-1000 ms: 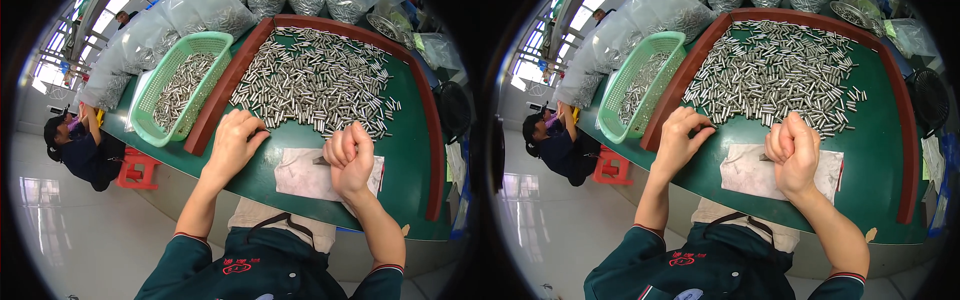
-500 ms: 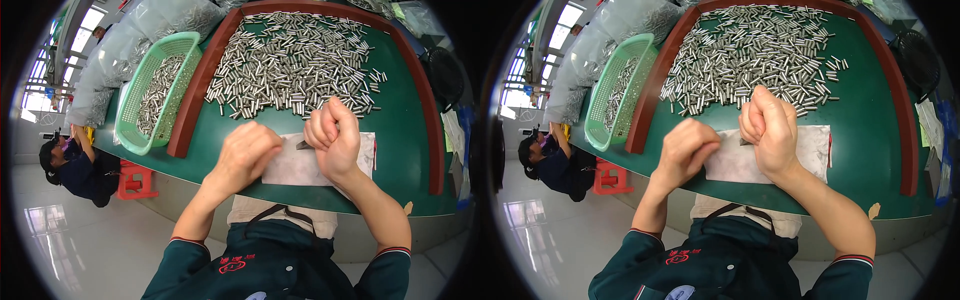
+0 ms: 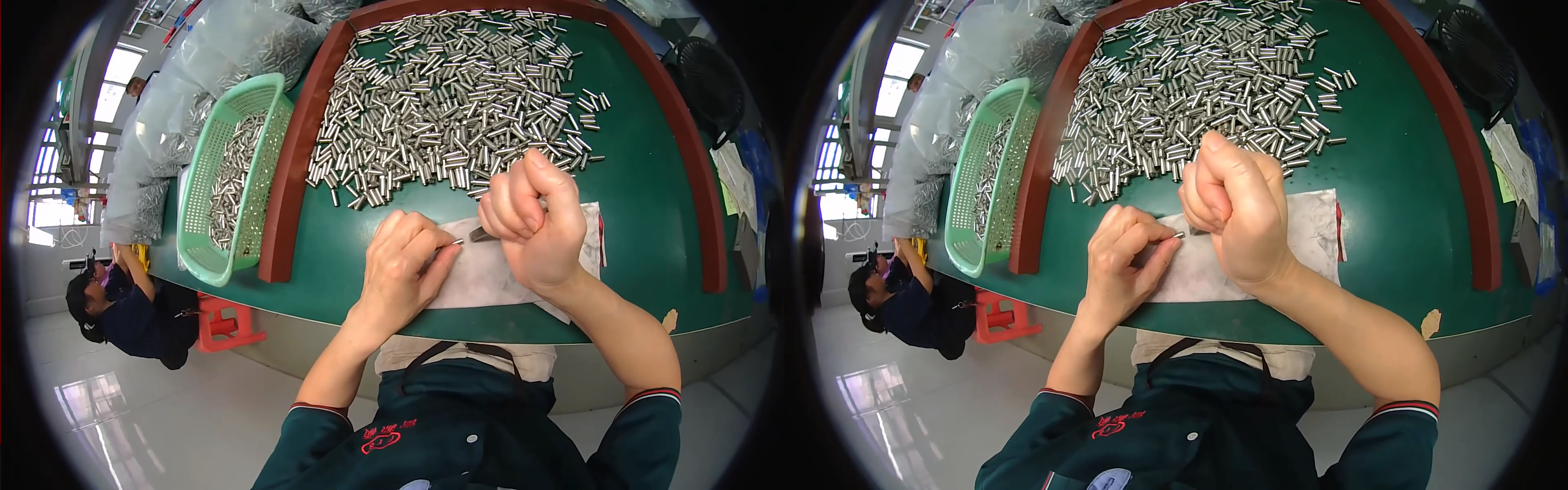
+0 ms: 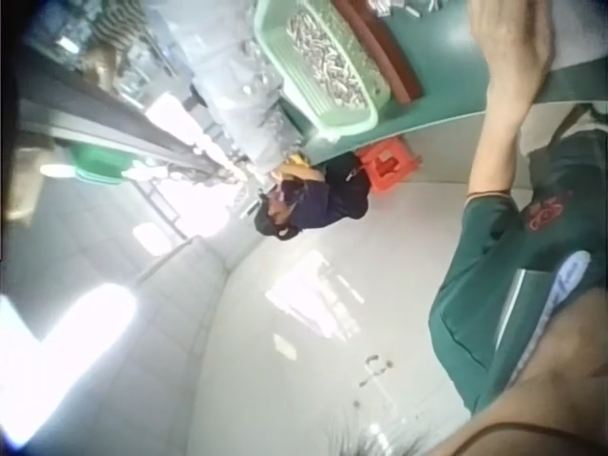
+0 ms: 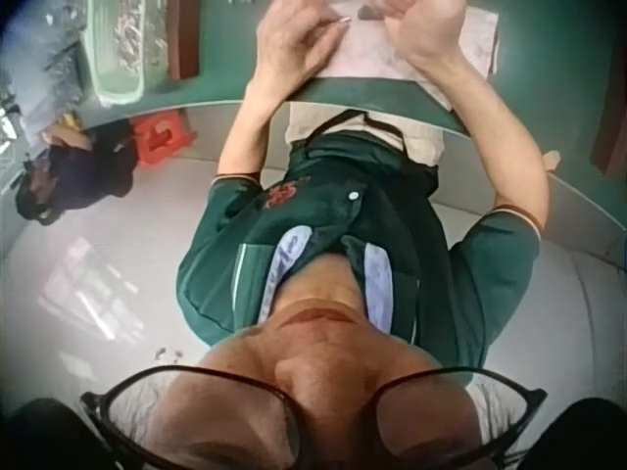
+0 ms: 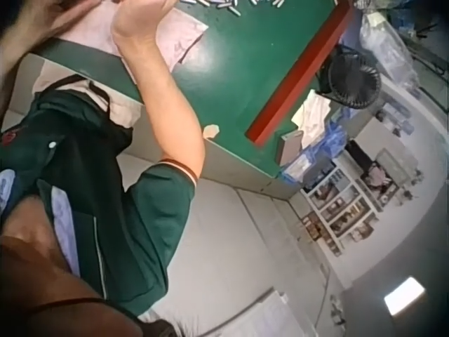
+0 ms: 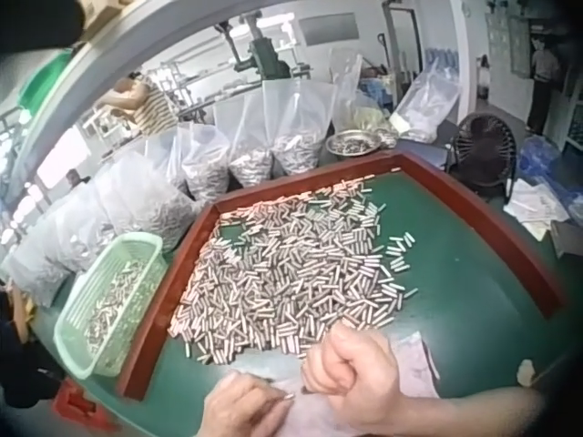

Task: Inspecting and sorting small cylindrical metal components using a picking tool at a factory workbench.

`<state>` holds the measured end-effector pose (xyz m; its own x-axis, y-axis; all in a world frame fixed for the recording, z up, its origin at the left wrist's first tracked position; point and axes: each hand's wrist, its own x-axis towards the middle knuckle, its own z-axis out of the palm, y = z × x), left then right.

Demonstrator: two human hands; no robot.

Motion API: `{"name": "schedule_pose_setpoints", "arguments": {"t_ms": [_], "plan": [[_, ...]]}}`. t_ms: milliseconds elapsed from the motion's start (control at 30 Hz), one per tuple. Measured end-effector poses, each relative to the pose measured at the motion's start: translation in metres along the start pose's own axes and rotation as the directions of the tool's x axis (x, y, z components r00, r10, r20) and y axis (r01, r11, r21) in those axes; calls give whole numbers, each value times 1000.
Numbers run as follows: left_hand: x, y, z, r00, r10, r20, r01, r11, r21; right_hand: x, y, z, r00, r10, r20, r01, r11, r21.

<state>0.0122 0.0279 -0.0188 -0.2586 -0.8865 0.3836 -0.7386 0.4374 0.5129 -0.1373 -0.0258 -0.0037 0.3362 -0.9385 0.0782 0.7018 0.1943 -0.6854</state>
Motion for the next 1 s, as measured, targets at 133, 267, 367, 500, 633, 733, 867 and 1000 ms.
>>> {"name": "schedule_pose_setpoints", "arguments": {"t_ms": [133,267,367,500,633,733,867,1000], "plan": [[0,1,1,1000,-10,-5,10,1000,-7,-2,3,0,1000,0,19,-2,997,72],[1,0,2,1000,-18,-14,18,1000,-16,-3,3,3,999,31,18,-31,999,38],[1,0,2,1000,-18,-17,17,1000,-21,-3,5,2,999,35,15,-36,999,36],[0,0,2,1000,-18,-18,18,1000,-10,-3,5,1,999,41,18,-42,997,71],[0,0,2,999,-36,-2,36,999,-17,-3,4,4,999,44,2,-44,997,56],[1,0,3,1000,-29,-3,29,999,-32,-2,4,4,999,35,18,-35,999,-29],[2,-1,2,1000,-24,9,24,1000,-5,-2,5,4,998,44,33,-41,997,-72],[2,-2,1,1000,-20,20,20,1000,15,-4,9,8,999,19,44,-12,989,-151]]}}
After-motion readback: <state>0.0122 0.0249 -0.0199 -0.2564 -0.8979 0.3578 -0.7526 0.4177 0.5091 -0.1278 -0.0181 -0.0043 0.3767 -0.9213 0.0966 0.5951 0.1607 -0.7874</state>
